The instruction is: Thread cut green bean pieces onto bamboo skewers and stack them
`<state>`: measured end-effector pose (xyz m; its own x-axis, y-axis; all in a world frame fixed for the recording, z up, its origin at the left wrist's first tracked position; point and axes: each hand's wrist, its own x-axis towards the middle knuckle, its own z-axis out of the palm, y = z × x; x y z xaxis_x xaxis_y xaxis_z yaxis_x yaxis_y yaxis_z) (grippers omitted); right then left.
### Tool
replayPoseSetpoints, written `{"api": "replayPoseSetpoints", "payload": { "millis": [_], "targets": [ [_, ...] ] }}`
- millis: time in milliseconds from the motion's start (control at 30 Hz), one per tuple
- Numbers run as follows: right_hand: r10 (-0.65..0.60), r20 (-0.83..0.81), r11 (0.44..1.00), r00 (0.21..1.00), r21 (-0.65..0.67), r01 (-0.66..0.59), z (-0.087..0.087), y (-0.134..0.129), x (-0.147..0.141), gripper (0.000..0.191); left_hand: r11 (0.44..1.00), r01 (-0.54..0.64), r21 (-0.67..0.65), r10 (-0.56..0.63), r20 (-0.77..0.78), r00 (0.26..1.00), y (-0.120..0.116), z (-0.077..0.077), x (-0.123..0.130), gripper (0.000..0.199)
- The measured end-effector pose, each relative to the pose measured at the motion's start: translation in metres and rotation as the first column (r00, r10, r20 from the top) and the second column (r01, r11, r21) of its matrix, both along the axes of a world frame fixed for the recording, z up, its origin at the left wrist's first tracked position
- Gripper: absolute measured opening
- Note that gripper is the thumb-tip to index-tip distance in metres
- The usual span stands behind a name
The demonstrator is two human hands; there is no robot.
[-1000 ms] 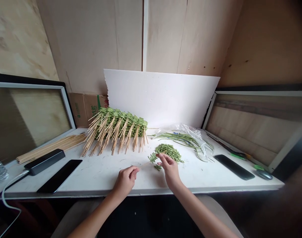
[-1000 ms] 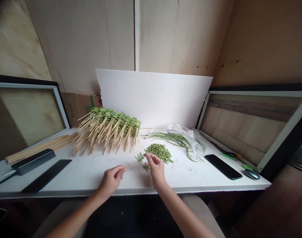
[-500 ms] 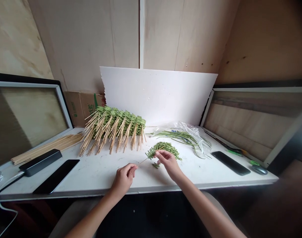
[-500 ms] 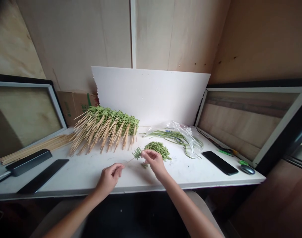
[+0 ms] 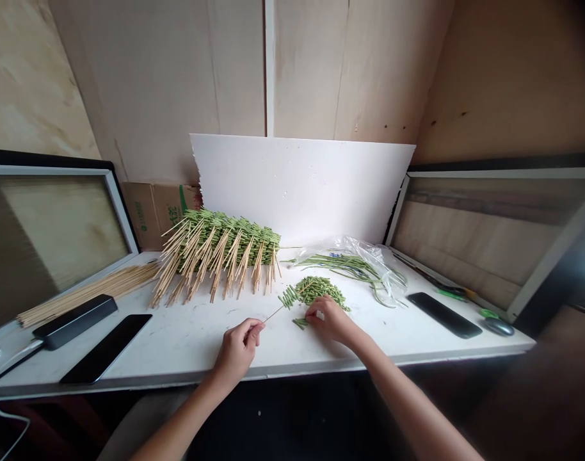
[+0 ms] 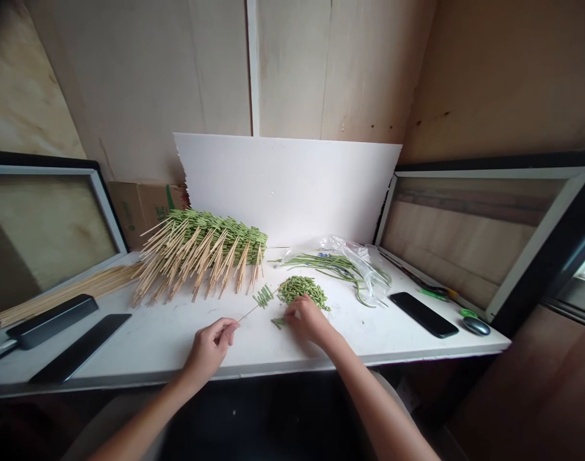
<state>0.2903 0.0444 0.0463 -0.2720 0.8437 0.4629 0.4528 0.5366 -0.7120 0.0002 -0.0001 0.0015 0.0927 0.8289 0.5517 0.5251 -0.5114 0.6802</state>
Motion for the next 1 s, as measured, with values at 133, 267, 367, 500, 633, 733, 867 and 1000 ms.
{"api": "replayPoseSetpoints", "payload": {
  "millis": [133, 267, 367, 500, 633, 733, 867, 1000],
  "targets": [
    [-0.047, -0.006, 0.999, 0.999, -0.017, 0.047, 0.003, 0.000, 0.000, 0.012, 1.000, -0.001, -0.001, 0.001, 0.021, 1.000, 0.002, -0.001, -0.002, 0.033],
    [-0.061, -0.151, 0.995, 0.987, -0.090, 0.048, 0.004, 0.004, 0.000, 0.023, 1.000, -0.002, 0.006, 0.002, 0.033, 0.999, 0.002, -0.002, -0.002, 0.033],
    [-0.066, -0.264, 0.988, 0.962, -0.153, 0.026, 0.007, 0.005, -0.001, 0.027, 1.000, 0.008, 0.007, -0.008, 0.032, 0.999, 0.002, -0.002, -0.002, 0.035],
    [-0.057, -0.418, 0.960, 0.907, -0.273, -0.065, 0.014, 0.002, -0.003, 0.032, 1.000, 0.013, 0.003, -0.013, 0.034, 0.999, 0.002, -0.001, -0.001, 0.036],
    [-0.065, -0.643, 0.929, 0.763, -0.318, -0.189, 0.020, 0.000, -0.003, 0.033, 1.000, 0.016, -0.002, -0.016, 0.029, 0.999, 0.002, -0.001, 0.000, 0.035],
    [-0.116, -0.720, 0.913, 0.684, -0.349, -0.212, 0.024, 0.000, -0.003, 0.035, 1.000, 0.020, -0.016, -0.020, 0.014, 1.000, 0.001, 0.000, 0.000, 0.035],
    [-0.155, -0.742, 0.914, 0.652, -0.358, -0.189, 0.025, -0.001, -0.003, 0.042, 0.999, 0.019, -0.031, -0.019, -0.006, 1.000, 0.000, 0.000, 0.000, 0.035],
    [-0.145, -0.774, 0.922, 0.617, -0.332, -0.200, 0.022, 0.001, -0.004, 0.043, 0.999, 0.021, -0.039, -0.021, -0.008, 1.000, 0.001, -0.001, -0.001, 0.035]
  ]
}}
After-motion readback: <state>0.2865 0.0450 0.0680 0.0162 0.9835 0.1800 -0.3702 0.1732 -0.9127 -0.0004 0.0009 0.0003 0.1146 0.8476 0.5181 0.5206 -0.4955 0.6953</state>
